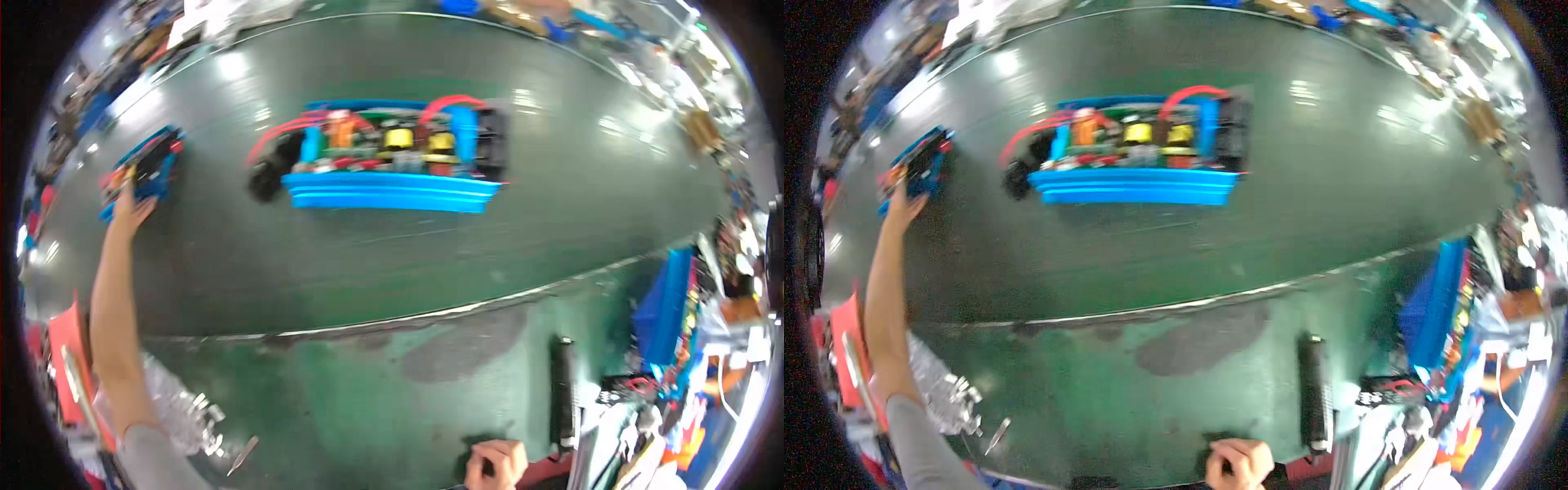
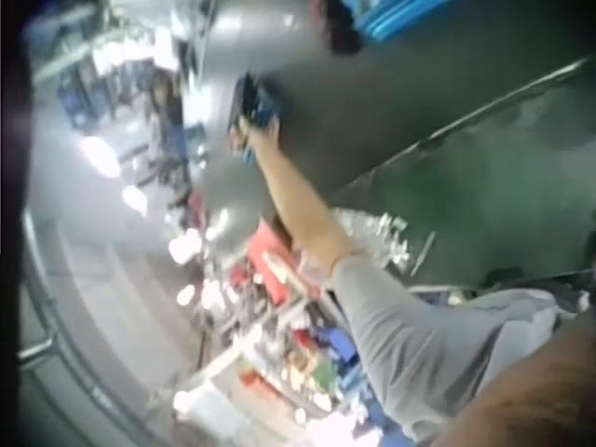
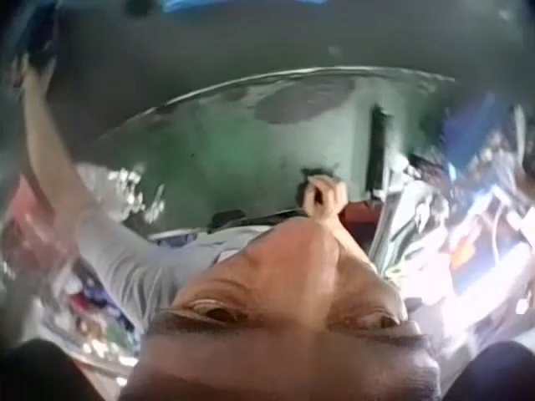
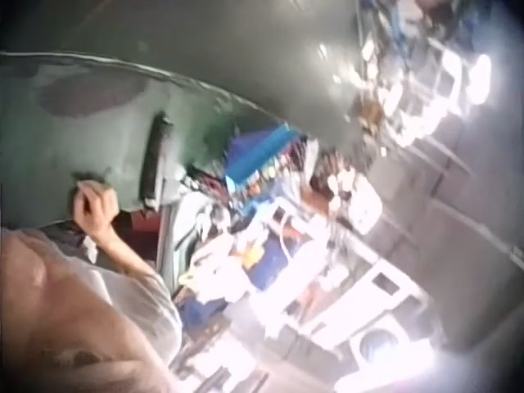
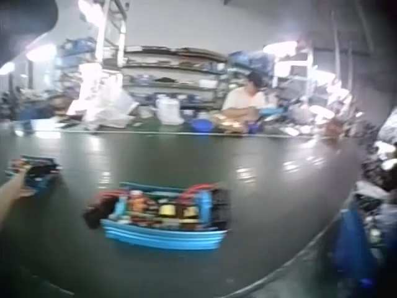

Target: Assembling an electronic inverter unit by using an electric screwdriver to secure components inside a blue metal housing.

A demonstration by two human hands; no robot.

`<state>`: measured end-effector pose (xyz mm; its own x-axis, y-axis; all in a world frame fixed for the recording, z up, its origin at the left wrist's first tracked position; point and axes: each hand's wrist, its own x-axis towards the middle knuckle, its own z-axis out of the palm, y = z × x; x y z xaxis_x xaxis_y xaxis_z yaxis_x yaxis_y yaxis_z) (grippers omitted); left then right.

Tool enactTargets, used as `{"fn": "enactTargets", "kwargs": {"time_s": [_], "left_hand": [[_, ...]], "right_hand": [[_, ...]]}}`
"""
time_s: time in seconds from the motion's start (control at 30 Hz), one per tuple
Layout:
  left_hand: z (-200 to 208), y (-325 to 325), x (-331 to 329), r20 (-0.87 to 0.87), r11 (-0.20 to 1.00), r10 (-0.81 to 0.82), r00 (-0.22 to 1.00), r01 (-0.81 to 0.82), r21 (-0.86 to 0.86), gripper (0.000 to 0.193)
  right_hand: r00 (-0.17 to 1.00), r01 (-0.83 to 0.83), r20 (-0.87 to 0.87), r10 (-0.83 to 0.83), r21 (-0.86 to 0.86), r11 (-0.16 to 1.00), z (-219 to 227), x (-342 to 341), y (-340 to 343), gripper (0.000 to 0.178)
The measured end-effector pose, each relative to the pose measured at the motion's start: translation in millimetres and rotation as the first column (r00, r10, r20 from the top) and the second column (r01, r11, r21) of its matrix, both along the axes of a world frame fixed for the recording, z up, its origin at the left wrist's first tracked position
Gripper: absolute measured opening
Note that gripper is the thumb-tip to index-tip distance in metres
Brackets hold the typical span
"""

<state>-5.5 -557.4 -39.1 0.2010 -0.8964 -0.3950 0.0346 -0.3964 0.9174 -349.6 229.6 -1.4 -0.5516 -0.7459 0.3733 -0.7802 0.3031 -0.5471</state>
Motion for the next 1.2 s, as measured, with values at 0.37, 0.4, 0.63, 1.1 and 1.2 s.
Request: {"fn": "enactTargets", "kwargs": {"time_s": [0.37, 0.4, 0.63, 1.1, 1.2], "left_hand": [[7.6, 154.3, -20.5, -0.01, 0.949, -0.316, 0.949, 0.316, 0.007, 0.057], [21.0, 186.6, -42.4, 0.062, 0.925, -0.379, 0.923, 0.38, 0.001, 0.055], [121.3, 365.2, -46.0, 0.282, 0.613, -0.74, 0.61, 0.785, -0.089, 0.035], [112.0, 518.6, -214.2, 0.346, -0.476, -0.811, -0.472, 0.876, 0.079, 0.026], [107.2, 511.1, -245.8, 0.333, -0.578, -0.732, -0.595, 0.8, 0.16, 0.027]], "right_hand": [[0.998, 0.041, -0.045, -0.045, -0.077, 0.996, -14.5, -3.0, 18.2, 0.033], [0.997, 0.056, -0.056, -0.06, -0.074, 0.996, -16.5, -4.1, 21.8, 0.033], [0.997, 0.024, -0.067, -0.034, -0.143, 0.989, -23.1, -7.2, 23.2, 0.027], [0.904, 0.3, 0.373, -0.209, -0.204, 0.932, -15.1, -16.8, 98.4, 0.038], [0.859, 0.351, 0.449, -0.244, -0.172, 0.921, -23.3, -15.9, 114.1, 0.037]]}}
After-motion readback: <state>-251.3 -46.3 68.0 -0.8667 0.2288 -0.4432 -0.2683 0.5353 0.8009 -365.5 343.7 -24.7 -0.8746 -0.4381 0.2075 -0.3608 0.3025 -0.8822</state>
